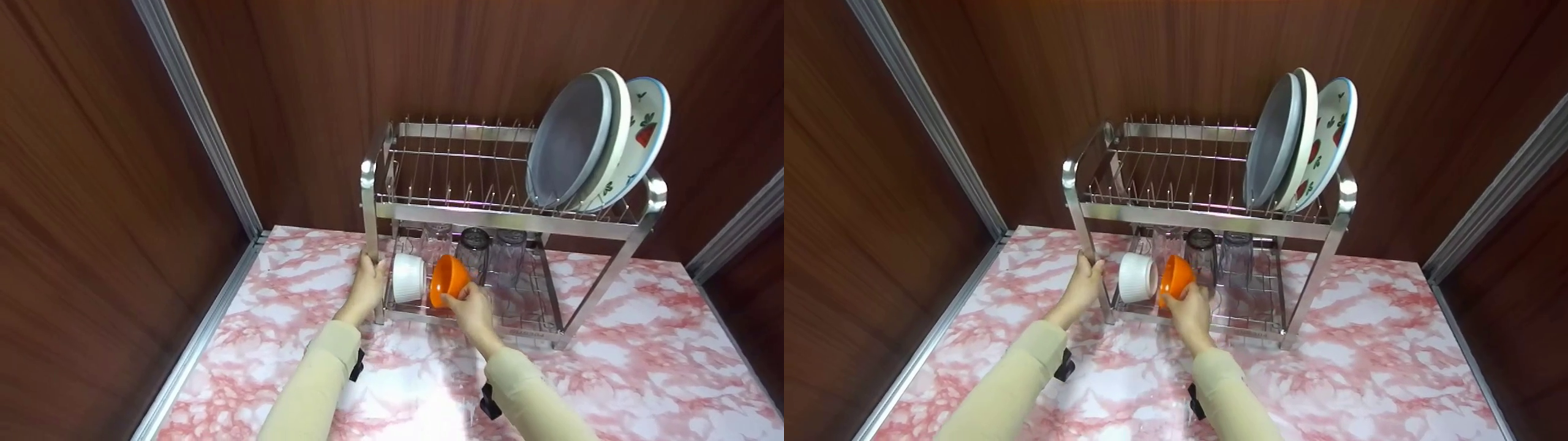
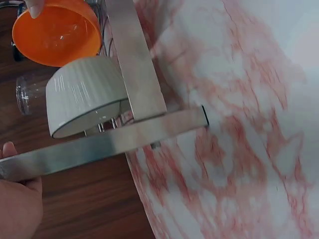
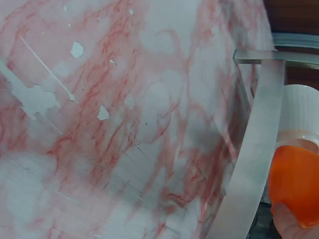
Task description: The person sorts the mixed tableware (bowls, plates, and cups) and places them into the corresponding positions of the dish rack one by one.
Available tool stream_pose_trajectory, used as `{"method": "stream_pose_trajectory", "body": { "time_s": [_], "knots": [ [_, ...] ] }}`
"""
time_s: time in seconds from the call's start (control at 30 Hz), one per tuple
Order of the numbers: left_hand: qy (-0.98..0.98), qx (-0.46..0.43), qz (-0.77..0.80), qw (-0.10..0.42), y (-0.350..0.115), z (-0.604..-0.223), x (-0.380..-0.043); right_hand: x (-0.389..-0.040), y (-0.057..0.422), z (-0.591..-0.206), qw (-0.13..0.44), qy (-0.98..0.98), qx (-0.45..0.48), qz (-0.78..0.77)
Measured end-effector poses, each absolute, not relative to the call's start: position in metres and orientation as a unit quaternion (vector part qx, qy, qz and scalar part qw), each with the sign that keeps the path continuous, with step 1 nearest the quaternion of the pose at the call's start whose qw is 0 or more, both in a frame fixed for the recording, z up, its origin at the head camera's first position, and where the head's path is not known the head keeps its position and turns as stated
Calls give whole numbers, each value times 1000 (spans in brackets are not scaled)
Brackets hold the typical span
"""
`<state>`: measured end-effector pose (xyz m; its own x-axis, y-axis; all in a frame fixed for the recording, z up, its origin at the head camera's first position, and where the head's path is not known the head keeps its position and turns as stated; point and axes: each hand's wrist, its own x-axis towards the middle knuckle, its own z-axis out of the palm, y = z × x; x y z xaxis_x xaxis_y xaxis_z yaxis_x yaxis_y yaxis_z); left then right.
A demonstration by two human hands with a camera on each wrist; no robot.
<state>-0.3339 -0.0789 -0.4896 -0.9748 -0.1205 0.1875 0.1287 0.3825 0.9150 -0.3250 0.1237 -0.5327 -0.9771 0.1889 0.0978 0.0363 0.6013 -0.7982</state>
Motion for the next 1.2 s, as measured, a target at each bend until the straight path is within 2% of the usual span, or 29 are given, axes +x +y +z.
{"method": "stream_pose_trajectory", "body": {
  "time_s": [0.23,0.6,0.87,1.2],
  "knots": [
    [-822,2,-564,83,-80,-491,-334,-332,110,-536,95,-917,-48,385],
    [-816,6,-572,88,-79,-494,-336,-336,101,-542,99,-939,-27,327],
    [-815,-6,-569,111,-80,-495,-335,-337,92,-544,98,-954,-17,281],
    [-813,-1,-573,102,-79,-495,-336,-341,80,-545,88,-966,-5,243]
  ]
}}
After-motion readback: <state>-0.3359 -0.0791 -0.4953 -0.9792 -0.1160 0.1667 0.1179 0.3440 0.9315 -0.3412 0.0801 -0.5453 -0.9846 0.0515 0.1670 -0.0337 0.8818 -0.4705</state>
